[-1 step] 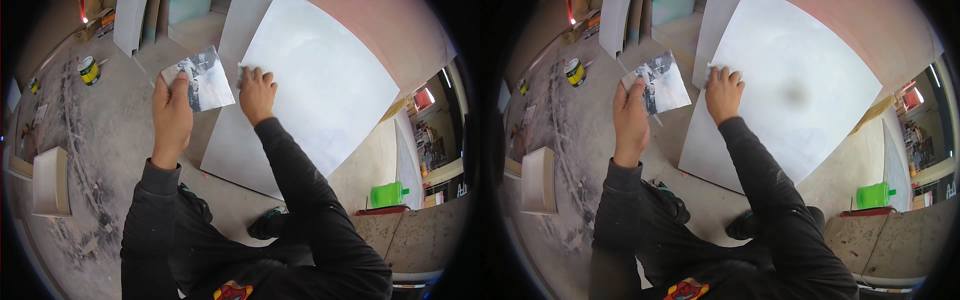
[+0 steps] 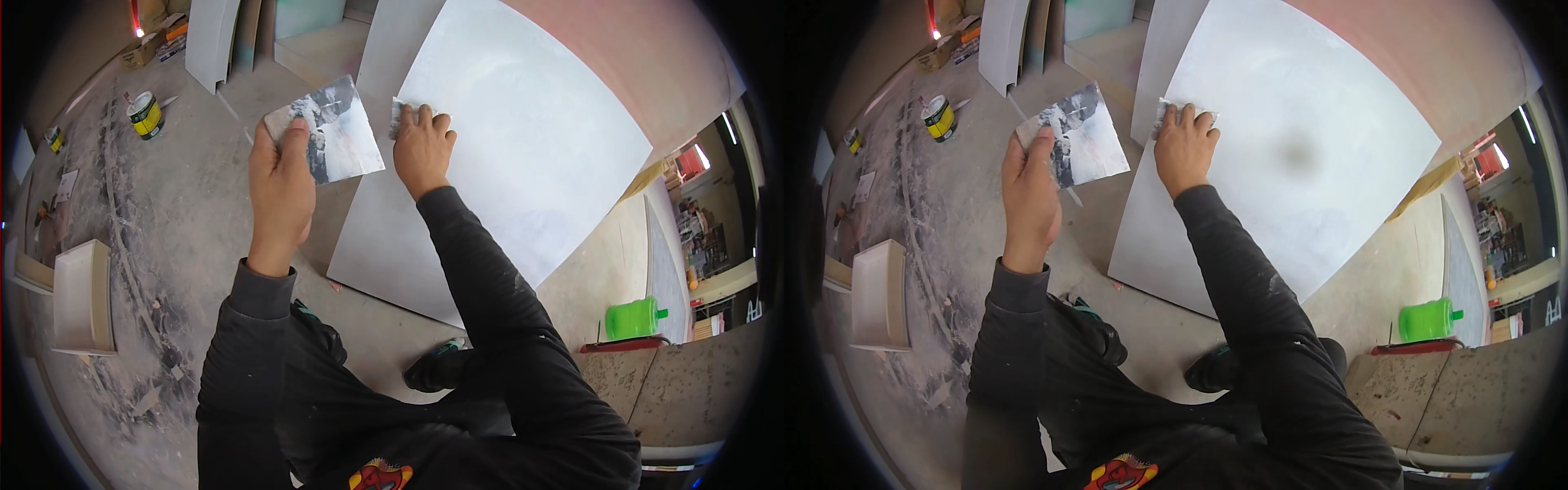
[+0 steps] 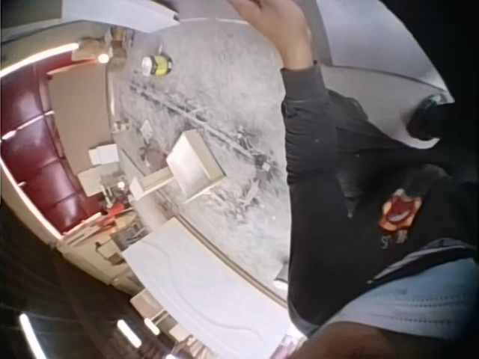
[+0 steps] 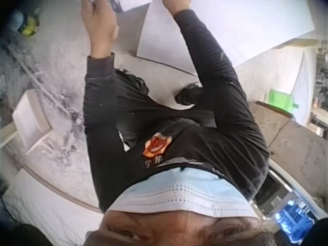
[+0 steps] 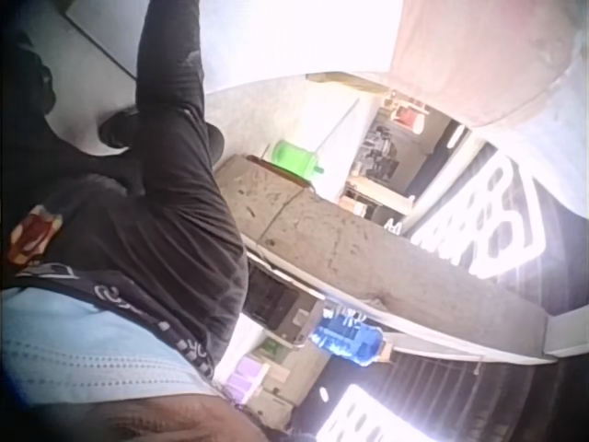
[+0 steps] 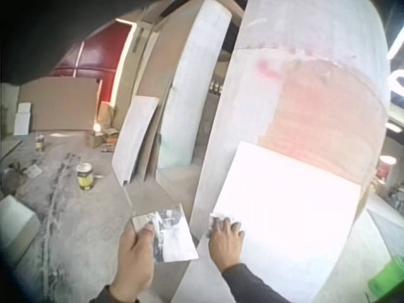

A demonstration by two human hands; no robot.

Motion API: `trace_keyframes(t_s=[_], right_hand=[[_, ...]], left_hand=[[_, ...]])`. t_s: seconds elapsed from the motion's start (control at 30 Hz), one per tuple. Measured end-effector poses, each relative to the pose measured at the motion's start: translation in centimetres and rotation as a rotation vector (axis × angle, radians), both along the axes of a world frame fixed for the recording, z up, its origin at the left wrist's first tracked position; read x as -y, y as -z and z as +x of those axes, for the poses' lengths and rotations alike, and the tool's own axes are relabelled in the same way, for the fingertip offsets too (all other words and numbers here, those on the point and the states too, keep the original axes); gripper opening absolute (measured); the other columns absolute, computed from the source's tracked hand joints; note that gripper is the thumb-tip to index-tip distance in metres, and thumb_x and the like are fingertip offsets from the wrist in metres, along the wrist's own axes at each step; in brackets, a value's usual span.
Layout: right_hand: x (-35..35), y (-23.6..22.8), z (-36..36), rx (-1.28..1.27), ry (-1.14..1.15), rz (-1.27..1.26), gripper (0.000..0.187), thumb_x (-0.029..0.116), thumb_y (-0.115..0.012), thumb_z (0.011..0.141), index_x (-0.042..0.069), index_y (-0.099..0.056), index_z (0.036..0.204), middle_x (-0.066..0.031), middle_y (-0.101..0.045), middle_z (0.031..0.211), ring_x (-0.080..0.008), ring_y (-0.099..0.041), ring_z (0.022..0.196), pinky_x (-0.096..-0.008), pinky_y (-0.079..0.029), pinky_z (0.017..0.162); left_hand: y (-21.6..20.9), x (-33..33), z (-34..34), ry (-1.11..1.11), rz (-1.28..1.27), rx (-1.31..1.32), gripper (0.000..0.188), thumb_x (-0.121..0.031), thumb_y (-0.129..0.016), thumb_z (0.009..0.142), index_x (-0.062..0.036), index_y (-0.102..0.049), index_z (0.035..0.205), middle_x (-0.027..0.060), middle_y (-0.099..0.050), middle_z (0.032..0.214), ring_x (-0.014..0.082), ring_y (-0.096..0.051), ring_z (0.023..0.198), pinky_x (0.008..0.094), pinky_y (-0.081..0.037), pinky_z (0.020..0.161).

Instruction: Sanding a white-coated wood panel and applying putty or filler to smooth the surface.

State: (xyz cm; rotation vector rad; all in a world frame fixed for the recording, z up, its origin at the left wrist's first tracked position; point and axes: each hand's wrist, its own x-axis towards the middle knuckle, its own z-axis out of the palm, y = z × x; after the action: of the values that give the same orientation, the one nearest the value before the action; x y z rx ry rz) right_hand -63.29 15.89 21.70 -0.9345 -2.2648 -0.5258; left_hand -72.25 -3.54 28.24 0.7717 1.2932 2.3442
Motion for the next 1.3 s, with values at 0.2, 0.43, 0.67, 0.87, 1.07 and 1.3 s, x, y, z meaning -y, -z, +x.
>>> trace_keyframes(t_s=[0.2,0.43,0.67,0.87,1.07,1.3], right_hand=[[3.6,8.4,2.7,0.183,0.0,0.012,0.029,0.016,-0.055,0.082,0.004,-0.062,0.108,-0.0138,-0.056,0.118,-0.0343,-0.053,0.097,-0.0446,-0.042,0.077],[9.1,12.0,8.4,0.224,-0.054,-0.887,0.04,0.016,-0.06,0.084,0.008,-0.06,0.123,-0.0175,-0.062,0.114,-0.0399,-0.054,0.102,-0.0497,-0.045,0.084],[8.3,0.4,13.4,-1.096,-0.59,-1.677,0.051,0.017,-0.054,0.099,0.014,-0.039,0.147,-0.0105,-0.056,0.128,-0.0193,-0.058,0.11,-0.0347,-0.054,0.082],[10.6,-0.2,14.8,-0.575,-0.681,-0.712,0.046,0.002,-0.054,0.094,0.011,-0.048,0.139,-0.0182,-0.056,0.127,-0.0335,-0.059,0.11,-0.0385,-0.05,0.09],[11.8,0.8,17.0,-0.571,-0.578,-0.803,0.05,-0.006,-0.055,0.087,0.011,-0.053,0.134,-0.021,-0.055,0.123,-0.039,-0.058,0.108,-0.0389,-0.049,0.091],[7.8,0.6,20.1,-0.429,-0.499,-0.794,0.051,-0.013,-0.052,0.084,0.008,-0.056,0.13,-0.018,-0.057,0.122,-0.0351,-0.06,0.106,-0.0363,-0.05,0.088]], left_hand=[[0.3,-0.9,0.1,0.035,0.028,0.028,0.021,-0.014,-0.048,0.1,0.0006,-0.053,0.113,0.0062,-0.061,0.107,0.0119,-0.057,0.096,0.0273,-0.046,0.086],[1.8,-0.5,-0.6,0.144,-0.091,0.43,0.026,-0.018,-0.052,0.096,-0.0054,-0.055,0.119,0.0076,-0.063,0.111,0.0206,-0.066,0.095,0.0382,-0.055,0.072],[4.1,-1.8,3.5,0.314,-0.391,0.379,0.028,-0.013,-0.053,0.093,-0.007,-0.055,0.12,0.0066,-0.064,0.111,0.0218,-0.067,0.094,0.0378,-0.058,0.069],[4.6,-3.6,9.3,0.374,-0.451,0.388,0.028,-0.006,-0.048,0.093,-0.0055,-0.047,0.121,0.0106,-0.061,0.112,0.0245,-0.066,0.094,0.0441,-0.06,0.072],[4.5,-3.6,10.5,0.383,-0.419,0.364,0.027,-0.004,-0.047,0.093,-0.0056,-0.046,0.12,0.0113,-0.06,0.111,0.0248,-0.066,0.095,0.0449,-0.06,0.072],[4.1,-4.3,8.8,0.343,-0.187,0.025,0.021,-0.005,-0.053,0.093,-0.0001,-0.05,0.113,0.0091,-0.062,0.105,0.0145,-0.062,0.092,0.032,-0.053,0.079]])
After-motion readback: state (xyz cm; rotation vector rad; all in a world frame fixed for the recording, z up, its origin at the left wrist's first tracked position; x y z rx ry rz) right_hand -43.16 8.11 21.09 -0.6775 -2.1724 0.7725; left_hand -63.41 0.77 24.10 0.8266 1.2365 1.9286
